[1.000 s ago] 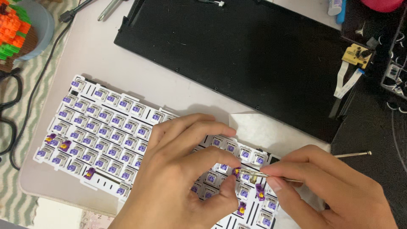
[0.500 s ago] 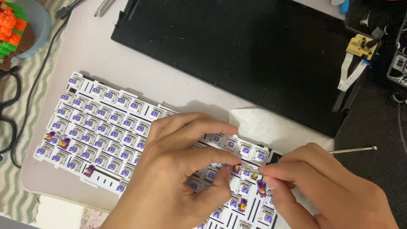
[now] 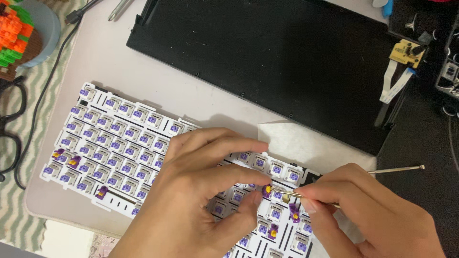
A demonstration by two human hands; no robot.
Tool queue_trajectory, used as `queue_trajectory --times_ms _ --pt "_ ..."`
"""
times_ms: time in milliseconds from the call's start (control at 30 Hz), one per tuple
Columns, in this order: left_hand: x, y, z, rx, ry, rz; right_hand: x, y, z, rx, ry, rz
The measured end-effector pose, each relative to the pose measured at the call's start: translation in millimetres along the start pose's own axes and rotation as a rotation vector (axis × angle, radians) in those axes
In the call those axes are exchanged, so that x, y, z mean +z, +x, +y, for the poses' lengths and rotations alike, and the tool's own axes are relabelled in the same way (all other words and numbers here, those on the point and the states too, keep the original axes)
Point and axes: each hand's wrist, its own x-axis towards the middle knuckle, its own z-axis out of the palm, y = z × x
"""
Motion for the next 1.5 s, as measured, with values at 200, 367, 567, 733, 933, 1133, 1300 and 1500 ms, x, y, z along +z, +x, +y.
queue_trajectory --times_ms 200,367,567,733,933,1133,1300,1500 --pt "4.6 0.5 -0.7 -0.018 0.018 0.031 4.3 -3.8 -4.8 0.021 0.008 0.038" --pt "8.9 -0.3 -2.1 -0.010 0.048 0.048 3.3 -1.9 -5.8 0.020 0.000 0.030" --pt "7.1 0.2 -5.3 0.020 0.050 0.033 2.9 -4.0 9.8 0.028 -0.006 -0.036" --pt "6.4 -0.4 -4.7 0.004 0.038 0.013 -0.8 -1.8 0.2 0.090 0.017 -0.038" --pt "3.5 -1.4 -5.2 0.021 0.022 -0.021 -2.8 -0.7 6.3 0.218 -0.003 -0.097" --pt "-0.3 -1.4 -4.2 0.028 0.030 -0.027 -3.9 3.8 3.0 0.173 0.036 -0.087" --pt "1.1 -5.6 -8.8 0.052 0.001 -0.013 -3.3 3.8 11.0 0.070 0.015 -0.078" --pt "2.7 -7.5 -11.7 0.030 -0.031 -0.010 -2.2 3.6 3.6 0.080 0.068 -0.047"
